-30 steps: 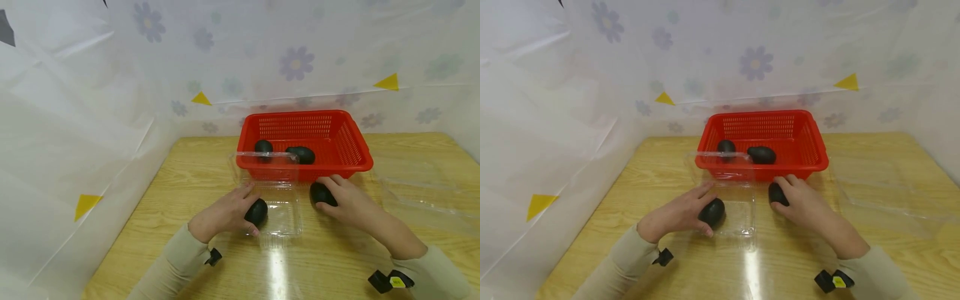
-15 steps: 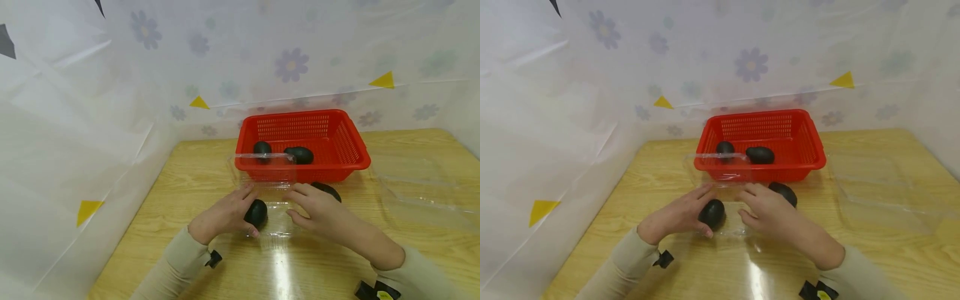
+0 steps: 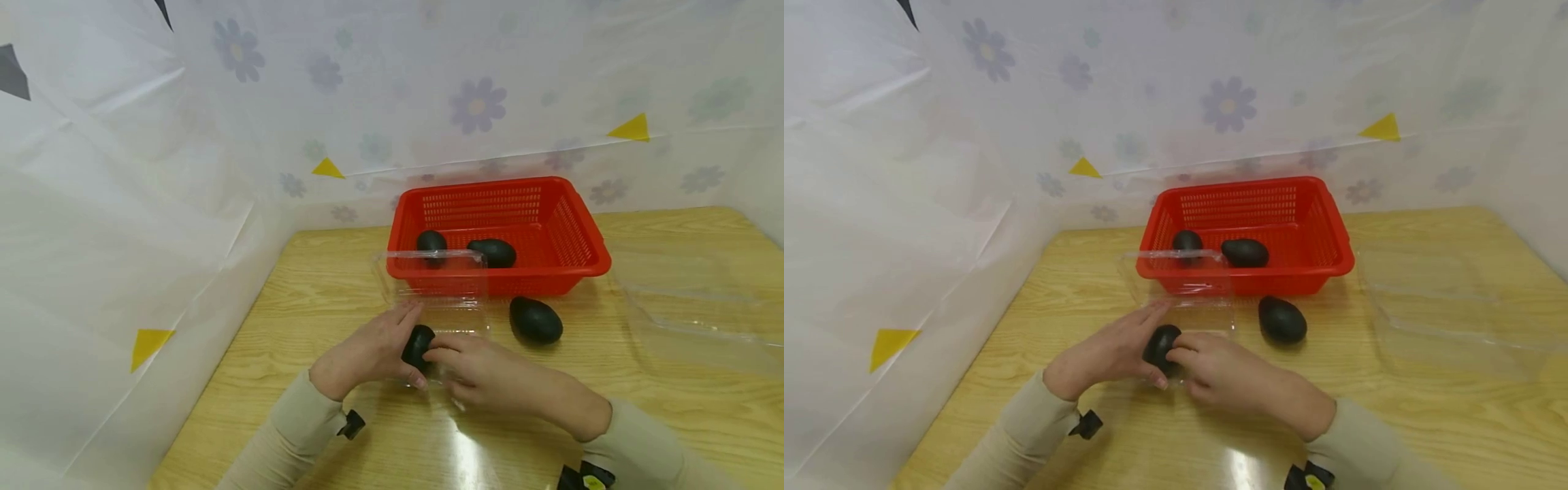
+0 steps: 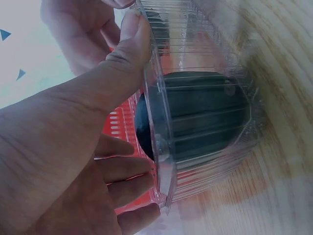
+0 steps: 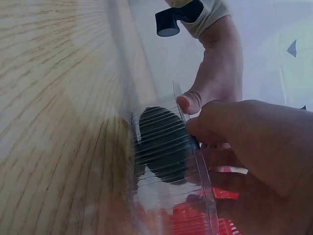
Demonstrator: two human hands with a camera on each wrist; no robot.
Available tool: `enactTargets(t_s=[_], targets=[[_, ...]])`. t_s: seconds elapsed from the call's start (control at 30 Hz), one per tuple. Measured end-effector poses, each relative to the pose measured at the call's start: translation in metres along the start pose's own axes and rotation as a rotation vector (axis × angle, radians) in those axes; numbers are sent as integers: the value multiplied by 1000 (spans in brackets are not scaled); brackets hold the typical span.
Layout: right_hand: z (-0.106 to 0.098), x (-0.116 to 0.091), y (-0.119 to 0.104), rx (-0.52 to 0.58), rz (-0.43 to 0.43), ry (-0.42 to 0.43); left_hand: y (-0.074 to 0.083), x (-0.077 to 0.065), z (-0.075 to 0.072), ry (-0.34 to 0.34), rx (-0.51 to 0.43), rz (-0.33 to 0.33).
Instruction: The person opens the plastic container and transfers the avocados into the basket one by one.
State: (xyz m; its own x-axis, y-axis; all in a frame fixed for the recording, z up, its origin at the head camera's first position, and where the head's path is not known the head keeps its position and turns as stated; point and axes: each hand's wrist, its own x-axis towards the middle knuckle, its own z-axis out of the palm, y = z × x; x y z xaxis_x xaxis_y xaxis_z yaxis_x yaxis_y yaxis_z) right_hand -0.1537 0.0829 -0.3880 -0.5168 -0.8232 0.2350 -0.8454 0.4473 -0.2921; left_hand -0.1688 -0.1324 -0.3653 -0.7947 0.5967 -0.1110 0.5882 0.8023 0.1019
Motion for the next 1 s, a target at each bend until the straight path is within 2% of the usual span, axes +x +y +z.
enactTargets(t_s=[0.23, 0.37, 0.57, 0.8, 1.0], targets=[[5, 7, 2, -34, -77, 111, 0, -1, 0, 7, 15, 0], [8, 12, 5, -89, -115, 107, 0, 0, 1, 12, 29, 13], [6, 16, 5, -93, 14, 67, 0, 1, 2, 25, 66, 24], [4, 16, 8, -65, 10, 40, -1, 1, 0, 8, 61, 10], [3, 13, 12, -31, 99, -62, 1, 0, 3, -3, 39, -1]])
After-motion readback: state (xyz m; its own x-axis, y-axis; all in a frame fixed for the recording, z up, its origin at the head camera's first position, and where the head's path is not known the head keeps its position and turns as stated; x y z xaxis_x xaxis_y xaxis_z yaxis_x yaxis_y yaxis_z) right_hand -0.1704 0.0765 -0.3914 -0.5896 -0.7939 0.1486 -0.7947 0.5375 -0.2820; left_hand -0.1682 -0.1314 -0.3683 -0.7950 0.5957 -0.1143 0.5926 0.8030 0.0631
